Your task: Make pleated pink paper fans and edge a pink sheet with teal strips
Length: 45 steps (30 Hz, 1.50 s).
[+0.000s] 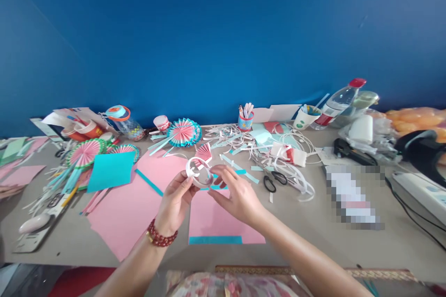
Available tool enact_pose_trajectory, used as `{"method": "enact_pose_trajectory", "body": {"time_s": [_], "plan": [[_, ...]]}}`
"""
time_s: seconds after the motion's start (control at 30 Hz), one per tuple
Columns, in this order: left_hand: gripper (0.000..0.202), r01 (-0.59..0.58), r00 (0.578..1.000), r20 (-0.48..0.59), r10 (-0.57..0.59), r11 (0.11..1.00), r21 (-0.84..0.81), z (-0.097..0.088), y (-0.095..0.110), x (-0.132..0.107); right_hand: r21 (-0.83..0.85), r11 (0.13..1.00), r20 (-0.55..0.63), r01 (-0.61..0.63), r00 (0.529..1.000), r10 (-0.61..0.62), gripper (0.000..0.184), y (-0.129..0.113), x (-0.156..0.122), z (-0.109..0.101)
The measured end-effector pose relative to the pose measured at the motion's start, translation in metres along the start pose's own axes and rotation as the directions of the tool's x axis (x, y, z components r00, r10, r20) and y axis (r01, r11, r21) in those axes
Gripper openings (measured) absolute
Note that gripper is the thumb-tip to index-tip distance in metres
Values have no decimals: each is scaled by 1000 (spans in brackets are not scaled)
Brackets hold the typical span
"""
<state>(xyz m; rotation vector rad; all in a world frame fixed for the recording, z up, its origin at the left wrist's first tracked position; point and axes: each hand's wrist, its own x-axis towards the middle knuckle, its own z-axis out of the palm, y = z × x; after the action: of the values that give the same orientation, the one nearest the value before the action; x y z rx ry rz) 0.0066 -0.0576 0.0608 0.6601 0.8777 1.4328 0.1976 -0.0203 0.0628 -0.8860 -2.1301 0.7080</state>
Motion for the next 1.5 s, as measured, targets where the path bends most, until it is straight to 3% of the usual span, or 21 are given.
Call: {"method": "enact_pose_trajectory", "body": {"time_s": [0.17, 0.27, 0.47, 0.57, 0.6, 0.73, 0.83, 0.93, 1.03, 1.13, 1.27, 1.37, 1.43, 1.5], "plan": [[16, 0, 1000, -11, -1, 997, -77, 4, 2, 1, -15, 992, 65, 128, 990, -127, 33, 11, 13, 10], [15, 17, 999, -43, -23, 991, -131, 4, 4, 8, 29, 994, 62, 107, 992, -108, 20, 17, 16, 13], [16, 24, 999, -16, -29, 963, -267, 3, 13, 25, 205, 979, -114, 11, 993, 12, 46, 27, 25, 7], [7, 8, 1000, -2, -8, 955, -295, -1, 19, 32, 146, 989, -220, -3, 975, 35, 34, 47, 34, -7], [7, 3, 1000, 5, -2, 963, -269, -3, 21, 33, 59, 998, -249, -18, 968, 32, 25, 56, 37, -13], [11, -43, 995, 86, 40, 999, 24, -4, 20, 37, -332, 939, -239, -89, 971, 8, 26, 86, 49, -39], [16, -124, 984, 160, 82, 955, 271, 5, 16, 36, -433, 896, -229, -99, 973, -3, 38, 90, 53, -48], [19, -206, 963, 252, 99, 872, 444, 16, 14, 36, -354, 932, -236, -81, 972, -5, 49, 82, 54, -49], [21, -265, 945, 307, 111, 811, 522, 24, 12, 39, -215, 975, -270, -56, 963, -5, 38, 74, 55, -52], [22, -254, 948, 302, 100, 808, 531, 25, 6, 45, -65, 994, -284, -86, 957, 64, 29, 69, 55, -58], [21, -247, 947, 308, 94, 826, 507, 23, -5, 54, 104, 993, -121, -63, 990, 75, 26, 54, 50, -58], [20, -260, 941, 323, 101, 827, 499, 25, -11, 59, 84, 996, 15, 6, 1000, -8, 23, 41, 46, -48], [20, -262, 941, 323, 103, 825, 501, 27, -12, 60, 58, 998, -15, -7, 1000, 8, 10, 42, 46, -44], [19, -254, 947, 303, 105, 822, 510, 28, -11, 60, 45, 998, -97, -43, 994, 48, 14, 52, 48, -45]]}}
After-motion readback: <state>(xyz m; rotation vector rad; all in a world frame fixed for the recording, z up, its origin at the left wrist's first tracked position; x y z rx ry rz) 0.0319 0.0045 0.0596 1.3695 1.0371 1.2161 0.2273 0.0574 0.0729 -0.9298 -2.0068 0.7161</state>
